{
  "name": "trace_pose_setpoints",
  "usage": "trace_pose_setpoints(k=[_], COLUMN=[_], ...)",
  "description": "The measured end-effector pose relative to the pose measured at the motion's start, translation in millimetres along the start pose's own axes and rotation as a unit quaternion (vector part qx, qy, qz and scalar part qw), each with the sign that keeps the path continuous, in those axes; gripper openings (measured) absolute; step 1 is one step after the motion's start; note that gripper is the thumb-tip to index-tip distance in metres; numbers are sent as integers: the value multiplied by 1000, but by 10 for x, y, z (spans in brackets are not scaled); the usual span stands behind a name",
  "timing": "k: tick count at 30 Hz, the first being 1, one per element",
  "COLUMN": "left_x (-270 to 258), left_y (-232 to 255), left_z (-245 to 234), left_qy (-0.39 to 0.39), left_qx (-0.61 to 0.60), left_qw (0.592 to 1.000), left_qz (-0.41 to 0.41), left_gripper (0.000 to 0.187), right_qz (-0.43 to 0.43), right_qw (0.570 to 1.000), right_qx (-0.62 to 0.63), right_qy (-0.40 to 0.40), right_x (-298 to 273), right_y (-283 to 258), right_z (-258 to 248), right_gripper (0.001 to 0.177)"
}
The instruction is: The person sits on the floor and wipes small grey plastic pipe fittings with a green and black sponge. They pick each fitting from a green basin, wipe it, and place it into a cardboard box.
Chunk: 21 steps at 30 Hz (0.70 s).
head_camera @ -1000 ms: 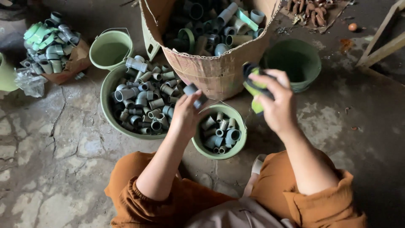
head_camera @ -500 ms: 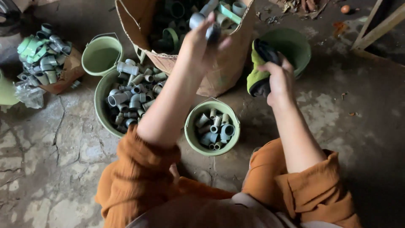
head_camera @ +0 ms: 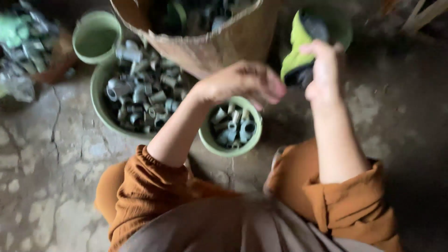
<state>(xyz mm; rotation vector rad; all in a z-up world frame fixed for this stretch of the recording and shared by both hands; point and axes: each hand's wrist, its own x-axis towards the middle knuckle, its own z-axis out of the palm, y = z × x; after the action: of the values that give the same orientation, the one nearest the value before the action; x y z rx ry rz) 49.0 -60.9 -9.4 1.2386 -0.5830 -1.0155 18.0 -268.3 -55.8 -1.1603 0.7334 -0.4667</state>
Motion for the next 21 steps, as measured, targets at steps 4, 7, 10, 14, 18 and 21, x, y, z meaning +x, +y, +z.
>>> trace_pose_setpoints(k=[4, 7, 10, 14, 18, 21], left_x=[20, -173, -407, -407, -101, 128], left_y=[-2405, -3458, -4048, -4472, -4178, -4324], left_z=[-771, -804, -674, -592, -460, -427], left_qy=[84, 174, 180, 251, 369, 209], left_qx=[434, 568, 580, 642, 531, 696], left_qw=[875, 746, 693, 630, 724, 684], left_qz=[-199, -300, -387, -357, -242, -66], left_gripper=[42, 45, 44, 28, 34, 42], right_qz=[6, 1, -5, -17, 17, -29], right_qw=[1000, 1000, 999, 997, 997, 996], right_qx=[5, -3, -21, -66, -70, -61], right_qy=[2, -14, -25, -38, 4, -62], right_x=[-155, -216, -207, -267, -249, -228], right_y=[-239, -290, -262, -239, -176, -133], right_z=[14, 29, 31, 68, 95, 100], right_gripper=[38, 35, 35, 38, 43, 36])
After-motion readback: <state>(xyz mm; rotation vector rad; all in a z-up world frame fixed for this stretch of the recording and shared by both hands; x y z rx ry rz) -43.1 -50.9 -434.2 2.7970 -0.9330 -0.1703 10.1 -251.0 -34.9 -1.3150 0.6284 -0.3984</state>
